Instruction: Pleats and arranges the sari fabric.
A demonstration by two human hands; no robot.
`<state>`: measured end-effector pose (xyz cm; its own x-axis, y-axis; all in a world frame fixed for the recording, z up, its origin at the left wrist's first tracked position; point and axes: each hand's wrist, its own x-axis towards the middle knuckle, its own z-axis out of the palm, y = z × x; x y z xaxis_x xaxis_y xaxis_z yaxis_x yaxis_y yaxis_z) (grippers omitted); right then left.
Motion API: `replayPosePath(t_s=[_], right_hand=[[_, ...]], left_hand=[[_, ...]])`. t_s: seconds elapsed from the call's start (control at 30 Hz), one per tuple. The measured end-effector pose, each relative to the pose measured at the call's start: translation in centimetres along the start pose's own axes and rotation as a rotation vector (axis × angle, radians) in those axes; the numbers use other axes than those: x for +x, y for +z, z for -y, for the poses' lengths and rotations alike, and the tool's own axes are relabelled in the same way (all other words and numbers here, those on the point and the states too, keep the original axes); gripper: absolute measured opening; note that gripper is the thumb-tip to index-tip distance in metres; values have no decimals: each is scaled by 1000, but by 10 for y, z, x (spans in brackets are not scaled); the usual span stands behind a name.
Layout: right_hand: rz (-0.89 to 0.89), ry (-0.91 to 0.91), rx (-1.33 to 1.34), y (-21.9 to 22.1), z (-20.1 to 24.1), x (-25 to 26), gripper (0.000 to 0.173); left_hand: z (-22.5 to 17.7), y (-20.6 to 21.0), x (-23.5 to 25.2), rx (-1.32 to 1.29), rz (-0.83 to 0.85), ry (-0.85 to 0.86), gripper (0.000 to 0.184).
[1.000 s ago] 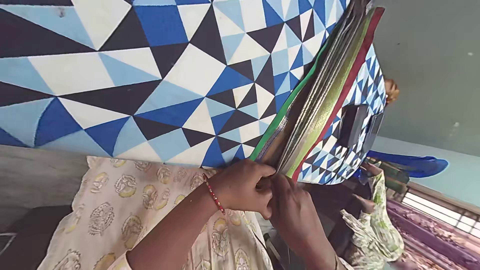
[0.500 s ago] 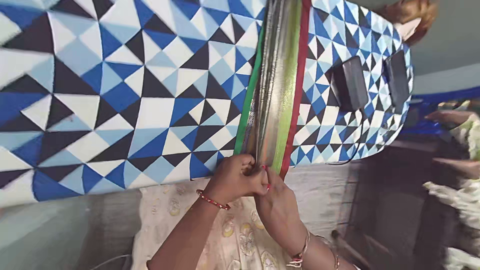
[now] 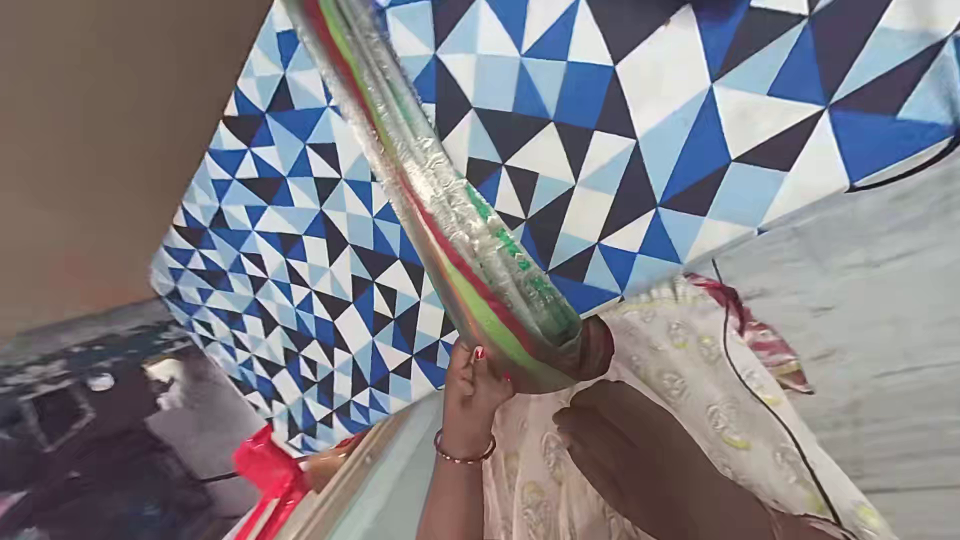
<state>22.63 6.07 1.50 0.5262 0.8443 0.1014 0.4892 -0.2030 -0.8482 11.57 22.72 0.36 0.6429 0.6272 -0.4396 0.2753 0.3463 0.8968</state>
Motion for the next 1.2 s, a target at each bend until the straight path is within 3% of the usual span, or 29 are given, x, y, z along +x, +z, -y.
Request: replayPosePath(t_s=[0.17, 0.37, 0.6, 0.7, 0.87, 0.93, 1.03, 1.1, 1.2], right_hand=[[-125, 133, 123, -11, -15, 0, 18], [-86, 164, 291, -13, -24, 37, 44], [-32, 58, 156, 25, -18, 41, 42], [6, 28, 68, 30, -23, 42, 48], [2, -10, 78, 35, -31, 45, 45], [88, 17, 124, 25, -29, 47, 46], [440, 181, 273, -7, -25, 66, 53], [490, 331, 281, -17, -17, 76, 60], [462, 416, 127, -22, -12, 82, 59]], left_hand=[[3, 0, 1, 58, -44, 12, 41], [3, -2, 2, 116, -54, 1, 47], [2, -4, 2, 146, -61, -10, 50], [6, -6, 2, 178, -98, -20, 52], [11, -2, 5, 234, -146, 11, 40], [7, 5, 6, 262, -181, -35, 42], [3, 12, 10, 279, -194, -51, 43], [2, 18, 10, 312, -234, -53, 33], [-4, 29, 11, 383, -273, -127, 35]])
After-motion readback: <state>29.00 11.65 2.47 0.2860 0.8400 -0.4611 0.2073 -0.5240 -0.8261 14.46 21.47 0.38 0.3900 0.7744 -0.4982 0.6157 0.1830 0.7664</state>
